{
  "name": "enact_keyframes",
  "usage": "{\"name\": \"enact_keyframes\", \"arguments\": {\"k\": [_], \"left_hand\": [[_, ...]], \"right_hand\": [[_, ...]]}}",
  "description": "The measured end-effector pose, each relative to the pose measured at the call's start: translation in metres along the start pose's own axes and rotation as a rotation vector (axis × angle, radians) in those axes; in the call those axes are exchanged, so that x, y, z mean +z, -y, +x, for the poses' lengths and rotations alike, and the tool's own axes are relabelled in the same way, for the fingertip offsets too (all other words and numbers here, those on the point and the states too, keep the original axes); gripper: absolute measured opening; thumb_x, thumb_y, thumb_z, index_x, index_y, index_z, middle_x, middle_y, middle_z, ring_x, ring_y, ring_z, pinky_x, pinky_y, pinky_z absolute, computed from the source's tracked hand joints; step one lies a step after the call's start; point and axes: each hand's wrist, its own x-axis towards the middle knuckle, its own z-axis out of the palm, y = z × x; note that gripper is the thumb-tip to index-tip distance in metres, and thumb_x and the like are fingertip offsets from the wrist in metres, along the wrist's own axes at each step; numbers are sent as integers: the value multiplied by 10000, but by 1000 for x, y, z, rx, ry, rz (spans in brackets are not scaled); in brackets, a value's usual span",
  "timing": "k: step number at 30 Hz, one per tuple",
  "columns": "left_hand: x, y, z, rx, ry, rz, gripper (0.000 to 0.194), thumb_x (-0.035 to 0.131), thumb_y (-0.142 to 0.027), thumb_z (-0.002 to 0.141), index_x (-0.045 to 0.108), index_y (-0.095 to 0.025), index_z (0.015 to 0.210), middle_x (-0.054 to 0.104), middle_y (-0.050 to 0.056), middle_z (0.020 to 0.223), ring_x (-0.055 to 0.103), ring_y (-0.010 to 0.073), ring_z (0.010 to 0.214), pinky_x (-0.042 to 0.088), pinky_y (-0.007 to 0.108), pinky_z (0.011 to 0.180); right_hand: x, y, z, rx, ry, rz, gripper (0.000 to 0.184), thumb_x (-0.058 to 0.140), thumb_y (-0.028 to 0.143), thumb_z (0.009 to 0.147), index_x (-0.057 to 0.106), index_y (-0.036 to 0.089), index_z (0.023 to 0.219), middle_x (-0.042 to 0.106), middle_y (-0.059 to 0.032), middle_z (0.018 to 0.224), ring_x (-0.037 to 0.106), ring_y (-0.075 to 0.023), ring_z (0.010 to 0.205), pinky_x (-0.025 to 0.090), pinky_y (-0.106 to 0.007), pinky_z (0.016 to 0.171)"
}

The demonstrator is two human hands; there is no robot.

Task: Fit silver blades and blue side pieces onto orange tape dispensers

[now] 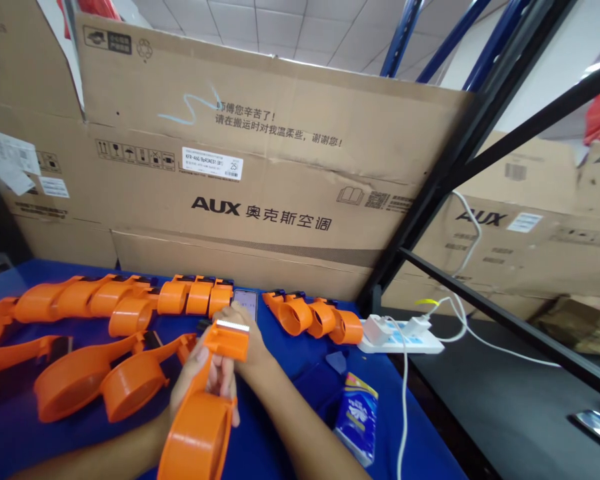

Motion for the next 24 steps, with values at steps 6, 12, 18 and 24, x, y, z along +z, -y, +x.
{"name": "enact_keyframes", "arguments": {"k": [6, 12, 18, 24], "left_hand": [[5, -5, 5, 76, -102, 114, 383, 607, -606, 936, 544, -245, 1045, 577, -65, 592, 623, 159, 425, 496, 244, 447], [4, -4, 14, 170, -174, 270, 349, 631, -560, 940, 559, -232, 1034, 583, -61, 627, 558, 108, 488, 470, 215, 515], [-6, 3, 13, 139, -162, 369, 512, 683, -547, 905, 577, -209, 1274, 613, -35, 678, 559, 127, 582, 479, 227, 563], [-9, 7, 20, 84, -143, 310, 483, 765, -469, 866, 606, -190, 1226, 659, -16, 740, 613, 130, 608, 519, 243, 600]], "right_hand": [[-77, 9, -17, 16, -168, -166, 121, 599, 290, 972, 633, 194, 1037, 712, -78, 992, 638, -224, 892, 496, -358, 821], [-113, 41, -54, -148, -96, -308, 168, 606, 236, 944, 656, 204, 1102, 723, -57, 934, 660, -205, 822, 493, -317, 741], [-102, 52, -66, -151, -36, -459, 185, 551, 193, 964, 671, 169, 1102, 707, -100, 953, 652, -257, 899, 497, -362, 751], [-103, 50, -68, -157, 40, -344, 237, 532, 207, 978, 671, 174, 1167, 696, -105, 1004, 650, -255, 921, 522, -385, 796]]}}
